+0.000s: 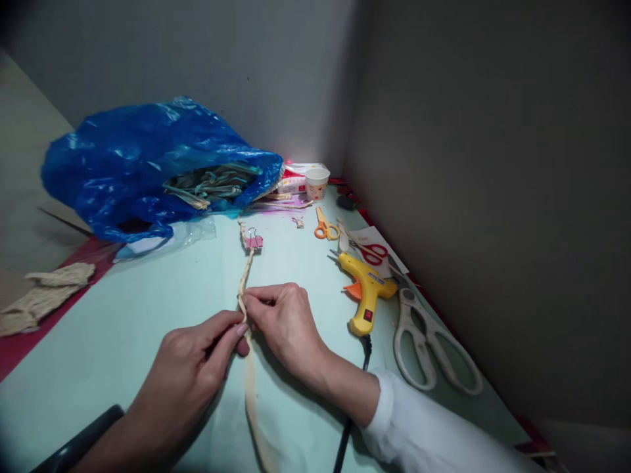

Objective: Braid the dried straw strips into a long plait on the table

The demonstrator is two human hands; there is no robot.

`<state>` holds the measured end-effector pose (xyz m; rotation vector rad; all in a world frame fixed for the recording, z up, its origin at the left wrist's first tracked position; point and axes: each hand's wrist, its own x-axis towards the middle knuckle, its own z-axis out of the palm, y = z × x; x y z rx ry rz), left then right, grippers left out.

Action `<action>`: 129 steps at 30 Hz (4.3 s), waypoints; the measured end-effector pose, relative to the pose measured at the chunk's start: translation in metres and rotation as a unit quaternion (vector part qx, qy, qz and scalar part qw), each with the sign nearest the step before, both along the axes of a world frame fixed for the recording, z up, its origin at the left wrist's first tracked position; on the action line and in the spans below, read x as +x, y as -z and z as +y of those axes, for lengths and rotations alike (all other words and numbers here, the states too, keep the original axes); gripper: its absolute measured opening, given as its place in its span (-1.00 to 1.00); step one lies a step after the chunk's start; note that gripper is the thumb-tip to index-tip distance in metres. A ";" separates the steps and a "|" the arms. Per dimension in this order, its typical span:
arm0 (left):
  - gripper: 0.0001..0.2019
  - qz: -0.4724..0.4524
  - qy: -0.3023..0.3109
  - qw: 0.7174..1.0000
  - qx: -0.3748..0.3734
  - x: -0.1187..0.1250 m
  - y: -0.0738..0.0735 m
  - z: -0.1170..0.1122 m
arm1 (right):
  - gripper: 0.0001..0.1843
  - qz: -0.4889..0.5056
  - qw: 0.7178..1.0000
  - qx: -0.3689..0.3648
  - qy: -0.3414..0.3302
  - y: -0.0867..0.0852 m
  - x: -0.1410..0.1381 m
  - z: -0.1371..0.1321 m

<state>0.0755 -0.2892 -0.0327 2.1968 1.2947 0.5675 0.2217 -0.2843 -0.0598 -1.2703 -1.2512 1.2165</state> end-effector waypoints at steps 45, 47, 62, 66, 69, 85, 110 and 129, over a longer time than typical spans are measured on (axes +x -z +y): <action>-0.79 -0.296 -0.025 0.873 -0.386 0.014 0.008 0.038 | -0.74 -0.322 0.942 0.090 -0.022 -0.022 0.011 -0.012; -0.82 -0.303 -0.037 0.879 -0.365 0.015 0.009 0.037 | -0.80 -0.420 0.899 0.118 -0.030 -0.022 0.010 -0.016; -0.83 -0.299 -0.074 0.875 -0.373 0.011 0.013 0.034 | -0.74 -0.591 0.681 0.433 0.003 -0.012 -0.004 -0.036; -0.76 -0.342 -0.031 0.853 -0.394 0.004 0.012 0.037 | -0.76 -0.587 0.687 0.427 -0.036 -0.002 -0.010 -0.041; -0.77 -0.354 -0.028 0.838 -0.415 0.001 0.012 0.037 | -0.79 -0.588 0.690 0.419 -0.050 -0.003 -0.011 -0.040; -0.53 -0.361 0.026 0.858 -0.363 -0.003 0.014 0.037 | -0.66 -0.203 0.972 0.040 -0.110 -0.022 0.012 0.002; -0.70 -0.019 -0.007 0.995 -0.102 -0.003 -0.001 0.011 | -0.64 -0.159 0.985 0.055 0.026 -0.009 -0.003 -0.006; -0.69 0.131 0.084 0.986 0.052 -0.012 -0.002 0.009 | -0.73 0.161 0.984 -0.067 -0.030 -0.017 0.000 -0.008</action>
